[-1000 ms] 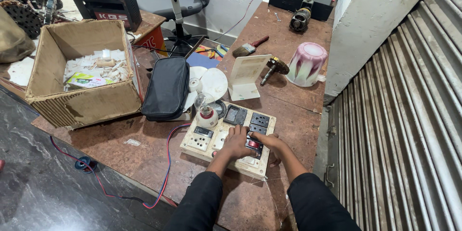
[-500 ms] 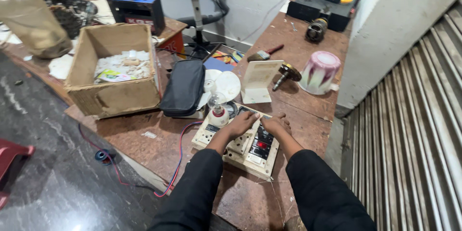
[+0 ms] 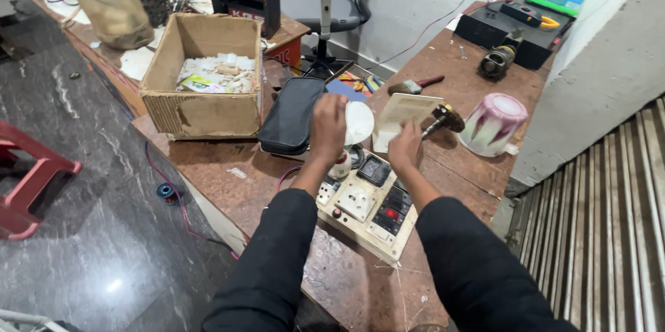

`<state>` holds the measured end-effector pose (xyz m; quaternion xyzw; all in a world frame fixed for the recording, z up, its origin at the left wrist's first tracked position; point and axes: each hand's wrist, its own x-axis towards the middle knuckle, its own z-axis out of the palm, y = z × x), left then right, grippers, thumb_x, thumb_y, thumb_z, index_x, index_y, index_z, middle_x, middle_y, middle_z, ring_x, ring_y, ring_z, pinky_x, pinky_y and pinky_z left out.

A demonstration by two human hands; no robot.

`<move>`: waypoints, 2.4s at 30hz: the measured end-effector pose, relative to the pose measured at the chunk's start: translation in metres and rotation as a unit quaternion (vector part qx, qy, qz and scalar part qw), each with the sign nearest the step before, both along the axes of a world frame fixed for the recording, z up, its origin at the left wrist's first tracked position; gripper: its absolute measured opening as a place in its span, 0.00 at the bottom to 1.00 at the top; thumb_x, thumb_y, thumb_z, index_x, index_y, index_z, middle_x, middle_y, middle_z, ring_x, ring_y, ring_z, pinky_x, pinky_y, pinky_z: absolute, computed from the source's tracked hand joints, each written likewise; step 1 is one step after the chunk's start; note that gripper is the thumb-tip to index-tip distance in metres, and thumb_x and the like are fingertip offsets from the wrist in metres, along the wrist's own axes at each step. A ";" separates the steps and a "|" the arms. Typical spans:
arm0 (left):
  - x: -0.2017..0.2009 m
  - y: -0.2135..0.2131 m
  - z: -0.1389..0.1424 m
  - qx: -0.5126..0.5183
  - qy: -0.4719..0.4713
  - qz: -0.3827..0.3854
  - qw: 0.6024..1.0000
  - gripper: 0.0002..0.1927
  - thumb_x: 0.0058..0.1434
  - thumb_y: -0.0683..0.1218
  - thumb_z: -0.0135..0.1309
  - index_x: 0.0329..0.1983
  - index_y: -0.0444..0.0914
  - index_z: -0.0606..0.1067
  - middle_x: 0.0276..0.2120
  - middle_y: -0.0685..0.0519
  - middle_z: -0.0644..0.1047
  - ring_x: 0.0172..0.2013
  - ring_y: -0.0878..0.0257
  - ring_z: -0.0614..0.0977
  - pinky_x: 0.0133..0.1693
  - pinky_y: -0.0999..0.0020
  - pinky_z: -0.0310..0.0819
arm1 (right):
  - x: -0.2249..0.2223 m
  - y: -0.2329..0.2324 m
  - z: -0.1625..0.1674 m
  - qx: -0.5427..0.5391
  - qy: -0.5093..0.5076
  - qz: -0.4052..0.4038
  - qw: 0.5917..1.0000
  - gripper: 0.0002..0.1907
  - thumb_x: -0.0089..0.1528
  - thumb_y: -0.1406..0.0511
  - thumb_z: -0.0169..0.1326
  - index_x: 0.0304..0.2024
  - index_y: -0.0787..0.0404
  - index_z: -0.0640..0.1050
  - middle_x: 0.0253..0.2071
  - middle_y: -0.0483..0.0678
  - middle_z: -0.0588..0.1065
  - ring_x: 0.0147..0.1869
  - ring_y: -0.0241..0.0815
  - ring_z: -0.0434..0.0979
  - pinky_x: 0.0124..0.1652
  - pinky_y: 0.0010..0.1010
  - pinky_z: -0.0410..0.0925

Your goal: The person fits a black circular fan component onto a motor armature at a workbench, pressing it into place by hand. They then test a wall switch panel, handle a power strip and wires, and work on a yellow pump motor, adjusting its parts and manipulating connecting wires.

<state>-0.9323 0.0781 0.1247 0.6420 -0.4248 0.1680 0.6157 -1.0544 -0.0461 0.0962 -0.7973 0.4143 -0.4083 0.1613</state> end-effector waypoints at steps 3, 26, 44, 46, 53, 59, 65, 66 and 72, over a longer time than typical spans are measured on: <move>0.034 0.015 -0.007 0.011 0.058 0.063 0.996 0.17 0.74 0.50 0.43 0.38 0.32 0.73 0.37 0.38 0.75 0.41 0.39 0.76 0.43 0.46 0.67 | 0.036 -0.004 0.028 -0.024 0.012 0.062 0.998 0.10 0.67 0.67 0.48 0.49 0.61 0.77 0.51 0.56 0.76 0.57 0.60 0.76 0.54 0.49 0.68; 0.454 0.254 -0.016 0.094 0.095 0.264 0.955 0.22 0.72 0.54 0.46 0.31 0.34 0.77 0.30 0.39 0.79 0.36 0.39 0.80 0.39 0.45 0.71 | 0.535 0.203 0.061 -0.117 -0.045 0.295 0.947 0.12 0.62 0.68 0.55 0.49 0.62 0.75 0.49 0.57 0.72 0.52 0.63 0.75 0.47 0.53 0.67; 0.806 0.476 -0.050 0.105 0.164 0.389 0.901 0.24 0.71 0.53 0.42 0.29 0.32 0.79 0.28 0.38 0.81 0.34 0.41 0.84 0.40 0.47 0.74 | 0.952 0.429 -0.010 -0.059 -0.049 0.572 0.816 0.09 0.64 0.62 0.57 0.40 0.61 0.77 0.41 0.54 0.75 0.45 0.57 0.78 0.43 0.47 0.69; 0.844 0.491 -0.054 0.108 0.179 0.406 0.890 0.24 0.71 0.53 0.42 0.30 0.32 0.79 0.28 0.37 0.80 0.34 0.40 0.83 0.40 0.46 0.74 | 0.991 0.446 -0.008 -0.061 -0.030 0.582 0.810 0.09 0.64 0.61 0.57 0.40 0.60 0.78 0.41 0.54 0.75 0.45 0.56 0.78 0.43 0.46 0.69; 0.990 0.537 -0.086 0.131 0.189 0.455 0.860 0.23 0.70 0.53 0.44 0.31 0.30 0.79 0.31 0.32 0.78 0.36 0.34 0.81 0.40 0.42 0.71 | 1.141 0.476 -0.024 -0.099 -0.008 0.563 0.820 0.10 0.65 0.60 0.58 0.40 0.62 0.78 0.41 0.55 0.75 0.47 0.58 0.77 0.44 0.48 0.69; 1.125 0.578 -0.080 0.148 0.208 0.461 0.850 0.24 0.69 0.54 0.44 0.32 0.30 0.79 0.32 0.31 0.78 0.38 0.33 0.80 0.41 0.41 0.71 | 1.268 0.517 -0.032 -0.026 0.012 0.526 0.850 0.11 0.66 0.59 0.57 0.41 0.61 0.79 0.43 0.55 0.77 0.47 0.57 0.79 0.45 0.47 0.70; 1.224 0.592 -0.056 0.148 0.188 0.444 0.863 0.24 0.70 0.54 0.42 0.32 0.31 0.79 0.31 0.31 0.77 0.37 0.34 0.80 0.41 0.41 0.72 | 1.365 0.539 -0.030 -0.008 0.029 0.545 0.838 0.12 0.65 0.59 0.56 0.41 0.61 0.79 0.42 0.54 0.78 0.46 0.55 0.80 0.44 0.46 0.70; 1.239 0.590 -0.055 0.144 0.187 0.439 0.867 0.24 0.70 0.54 0.43 0.32 0.31 0.79 0.31 0.31 0.77 0.37 0.34 0.80 0.41 0.42 0.72 | 1.381 0.540 -0.029 0.001 0.033 0.540 0.841 0.12 0.65 0.58 0.56 0.41 0.61 0.79 0.42 0.54 0.78 0.46 0.55 0.80 0.44 0.46 0.71; 1.318 0.567 -0.067 0.155 0.209 0.387 0.885 0.23 0.69 0.53 0.44 0.30 0.30 0.78 0.30 0.32 0.77 0.36 0.35 0.81 0.40 0.44 0.72 | 1.463 0.511 -0.032 0.040 0.127 0.469 0.873 0.15 0.60 0.57 0.61 0.34 0.64 0.78 0.35 0.58 0.80 0.43 0.61 0.81 0.42 0.50 0.71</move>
